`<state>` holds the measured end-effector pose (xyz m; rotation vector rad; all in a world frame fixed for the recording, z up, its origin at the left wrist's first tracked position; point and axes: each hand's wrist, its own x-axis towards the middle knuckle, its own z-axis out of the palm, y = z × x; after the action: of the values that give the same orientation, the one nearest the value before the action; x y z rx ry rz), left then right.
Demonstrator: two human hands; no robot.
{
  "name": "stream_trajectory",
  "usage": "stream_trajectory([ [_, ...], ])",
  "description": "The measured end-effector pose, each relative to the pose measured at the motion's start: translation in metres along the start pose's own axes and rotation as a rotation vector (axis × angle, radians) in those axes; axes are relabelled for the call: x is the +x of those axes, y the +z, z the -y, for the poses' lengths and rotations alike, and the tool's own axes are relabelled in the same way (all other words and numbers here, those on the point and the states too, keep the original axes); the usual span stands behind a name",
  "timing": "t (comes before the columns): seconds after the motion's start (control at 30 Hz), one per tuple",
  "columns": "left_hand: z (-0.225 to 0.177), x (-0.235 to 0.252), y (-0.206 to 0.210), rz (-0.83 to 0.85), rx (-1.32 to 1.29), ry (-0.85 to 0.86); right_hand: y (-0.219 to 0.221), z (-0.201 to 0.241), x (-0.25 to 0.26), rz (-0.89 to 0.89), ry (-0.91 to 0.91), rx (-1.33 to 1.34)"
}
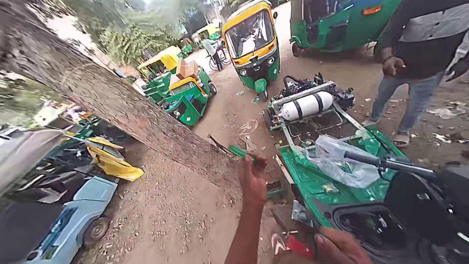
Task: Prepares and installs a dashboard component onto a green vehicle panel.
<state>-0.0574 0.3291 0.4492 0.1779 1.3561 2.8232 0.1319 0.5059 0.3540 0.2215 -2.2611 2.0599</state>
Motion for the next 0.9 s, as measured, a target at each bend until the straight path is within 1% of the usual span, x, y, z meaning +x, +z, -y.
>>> stream_trajectory([
  [0.03,-0.004,-0.005,-0.012,0.021,0.004,-0.032,-0.009,-0.003,-0.003,-0.064,-0.002,0.097],
  [0.07,-0.007,-0.007,-0.019,0.060,-0.037,-0.084,-0.019,-0.002,0.008,-0.131,-0.036,0.200],
  [0.1,-0.002,-0.016,-0.022,0.081,-0.118,-0.168,-0.031,0.004,0.015,-0.179,-0.063,0.277],
  [0.17,0.019,-0.039,-0.017,0.103,-0.343,-0.335,-0.048,0.027,0.027,-0.252,-0.109,0.400],
  [0.27,0.041,-0.067,0.002,0.110,-0.571,-0.492,-0.042,0.053,0.048,-0.305,-0.192,0.565],
  [0.37,0.055,-0.086,0.026,0.121,-0.646,-0.563,-0.033,0.064,0.062,-0.397,-0.256,0.626],
  [0.5,0.063,-0.101,0.035,0.173,-0.664,-0.591,-0.027,0.064,0.061,-0.509,-0.308,0.597],
  [0.67,0.068,-0.111,0.035,0.213,-0.680,-0.587,-0.032,0.061,0.049,-0.616,-0.415,0.428],
  [0.77,0.070,-0.115,0.040,0.183,-0.595,-0.592,-0.034,0.055,0.039,-0.619,-0.442,0.307],
  [0.9,0.078,-0.119,0.037,0.259,-0.461,-0.620,-0.045,0.045,0.025,-0.552,-0.502,0.162],
])
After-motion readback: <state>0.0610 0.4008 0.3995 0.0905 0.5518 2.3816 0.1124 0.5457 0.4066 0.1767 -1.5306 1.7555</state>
